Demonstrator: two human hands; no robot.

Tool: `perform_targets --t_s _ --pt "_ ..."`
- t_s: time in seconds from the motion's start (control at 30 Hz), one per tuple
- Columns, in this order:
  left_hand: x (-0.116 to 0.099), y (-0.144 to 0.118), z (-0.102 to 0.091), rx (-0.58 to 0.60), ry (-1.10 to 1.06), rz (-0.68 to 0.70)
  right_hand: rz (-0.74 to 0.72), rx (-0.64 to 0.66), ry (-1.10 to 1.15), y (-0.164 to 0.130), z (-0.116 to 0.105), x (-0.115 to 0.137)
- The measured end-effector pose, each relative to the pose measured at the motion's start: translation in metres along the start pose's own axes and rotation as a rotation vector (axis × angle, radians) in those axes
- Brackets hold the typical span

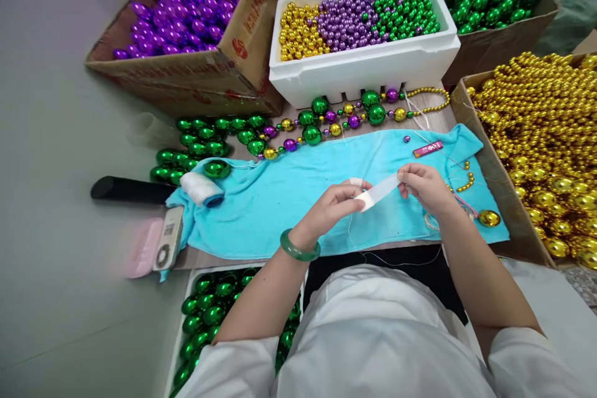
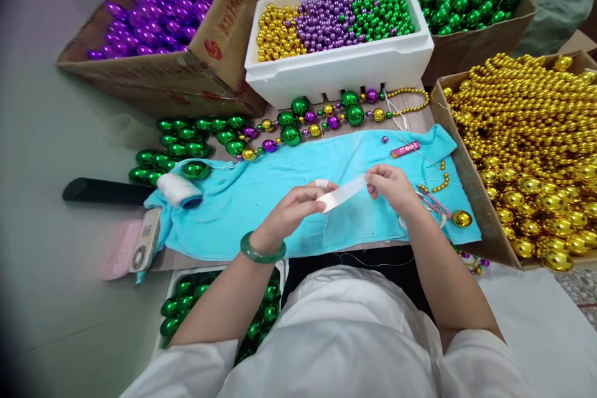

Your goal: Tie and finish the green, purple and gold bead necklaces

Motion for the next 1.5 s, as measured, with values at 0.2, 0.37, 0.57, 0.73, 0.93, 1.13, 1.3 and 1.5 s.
perform_targets --t_s 0.2,0.37,0.57,0.73,0.93,1.13,1.3,1.5 --pt "0.032 0.013 0.004 -0.104 -0.095 -0.132 0.011 0.069 -0.081 -0.011 0.016 0.008" --pt "0.034 0.016 0.020 -0.097 -0.239 -0.173 -0.122 0.085 -0.297 -0.021 0.025 0.029" --pt "0.031 0.018 0.031 -0.027 -0.256 -0.181 -0.311 0.050 -0.607 -0.029 0.034 0.054" --pt "0.030 0.016 0.026 -0.147 -0.203 -0.195 -0.328 -0.032 -0.617 -0.028 0.030 0.057" --pt "0.027 0.010 0.024 -0.218 -0.200 -0.266 -0.355 -0.038 -0.313 -0.036 0.025 0.057" --pt "0.015 0.014 0.012 -0.361 -0.164 -0.144 -0.161 0.101 0.257 -0.041 0.029 0.043" --pt "0.013 0.016 0.005 -0.406 -0.098 -0.103 -0.130 0.158 0.249 -0.044 0.042 0.034" --pt "0.030 0.023 0.011 -0.267 -0.361 -0.229 -0.137 0.286 0.280 -0.046 0.056 0.031"
Point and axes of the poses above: each hand's wrist, its own y-axis towards the middle knuckle, its own z-axis out of the palm, x = y × z, the point moved 8 cm from there along y, towards the middle knuckle, and after that the axes turned 2 degrees about z, right-handed, at the moved point
